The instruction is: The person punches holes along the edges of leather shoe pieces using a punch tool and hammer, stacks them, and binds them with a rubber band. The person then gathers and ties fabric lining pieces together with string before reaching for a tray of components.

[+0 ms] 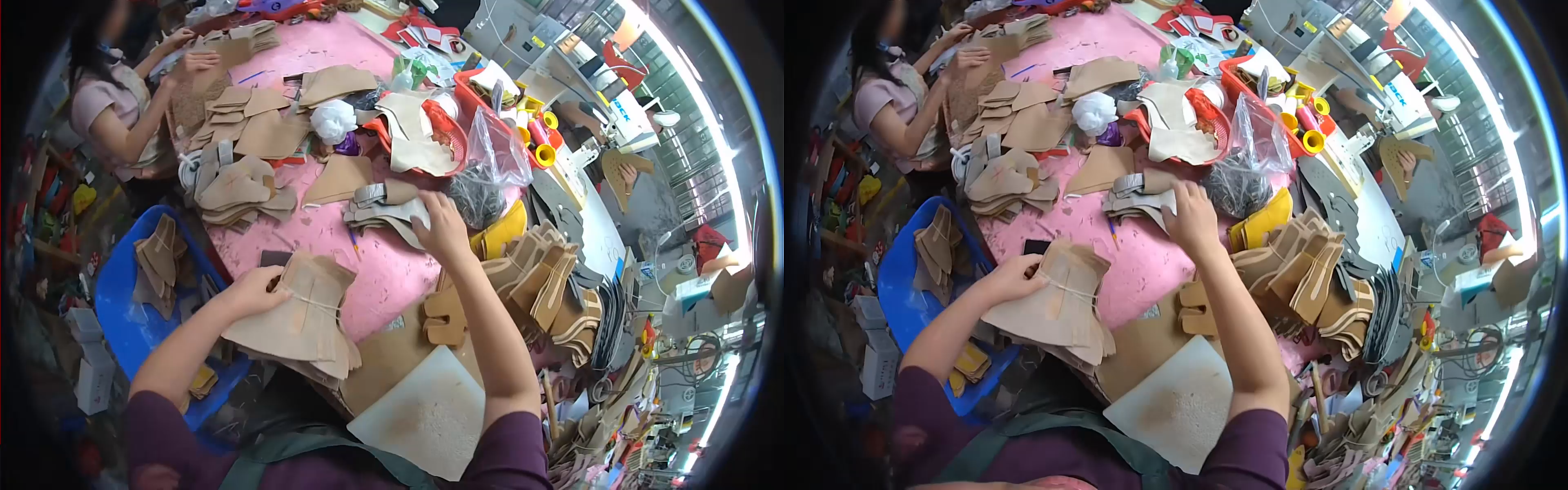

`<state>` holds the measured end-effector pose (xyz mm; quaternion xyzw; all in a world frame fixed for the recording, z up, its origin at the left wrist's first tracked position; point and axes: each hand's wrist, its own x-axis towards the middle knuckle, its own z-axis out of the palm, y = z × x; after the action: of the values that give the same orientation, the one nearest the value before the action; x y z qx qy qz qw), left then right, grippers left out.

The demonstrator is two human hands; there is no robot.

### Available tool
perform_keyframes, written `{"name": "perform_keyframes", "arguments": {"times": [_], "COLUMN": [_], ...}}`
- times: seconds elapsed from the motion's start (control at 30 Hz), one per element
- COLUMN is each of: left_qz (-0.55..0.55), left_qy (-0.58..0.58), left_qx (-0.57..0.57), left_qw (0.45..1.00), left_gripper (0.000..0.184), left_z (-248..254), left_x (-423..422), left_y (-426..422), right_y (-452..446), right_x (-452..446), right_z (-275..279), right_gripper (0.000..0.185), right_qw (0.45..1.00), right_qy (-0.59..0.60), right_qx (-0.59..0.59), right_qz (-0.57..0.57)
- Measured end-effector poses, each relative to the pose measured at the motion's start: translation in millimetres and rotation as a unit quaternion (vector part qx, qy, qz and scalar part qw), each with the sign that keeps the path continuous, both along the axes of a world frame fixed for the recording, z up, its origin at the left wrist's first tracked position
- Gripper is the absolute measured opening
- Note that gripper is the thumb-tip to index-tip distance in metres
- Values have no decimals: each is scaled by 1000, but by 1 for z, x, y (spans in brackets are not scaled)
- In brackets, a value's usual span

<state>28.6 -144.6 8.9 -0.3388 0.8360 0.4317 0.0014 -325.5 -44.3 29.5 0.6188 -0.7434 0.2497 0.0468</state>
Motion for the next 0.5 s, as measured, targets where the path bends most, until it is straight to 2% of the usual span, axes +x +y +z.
{"name": "perform_keyframes", "arguments": {"times": [0.03,0.1,0.13,0.27,0.3,0.37,0.43,0.5], "left_qz": [-12,-34,-36,-9,-9,-20,-34,-26], "left_qy": [43,133,135,174,172,144,117,155], "left_qx": [-89,-265,-260,-112,-108,-4,100,229], "left_qw": [995,954,955,978,979,989,987,961], "left_gripper": [36,36,36,36,36,36,36,33], "left_z": [1,4,8,34,38,44,49,38], "left_x": [2,3,1,-16,-20,-33,-49,-71], "left_y": [-4,-14,-18,-29,-35,-44,-51,-57], "right_y": [-24,-64,-76,-117,-118,-108,-99,-103], "right_x": [-11,-28,-39,-74,-78,-93,-108,-116], "right_z": [-7,-24,-33,-59,-51,-36,-27,-15], "right_gripper": [44,53,53,52,46,41,23,22], "right_qw": [1000,991,990,960,964,965,963,954], "right_qy": [-3,114,114,128,102,76,-181,-197], "right_qx": [7,45,50,192,203,219,188,212], "right_qz": [-4,-59,-62,-161,-140,-122,-66,-73]}}
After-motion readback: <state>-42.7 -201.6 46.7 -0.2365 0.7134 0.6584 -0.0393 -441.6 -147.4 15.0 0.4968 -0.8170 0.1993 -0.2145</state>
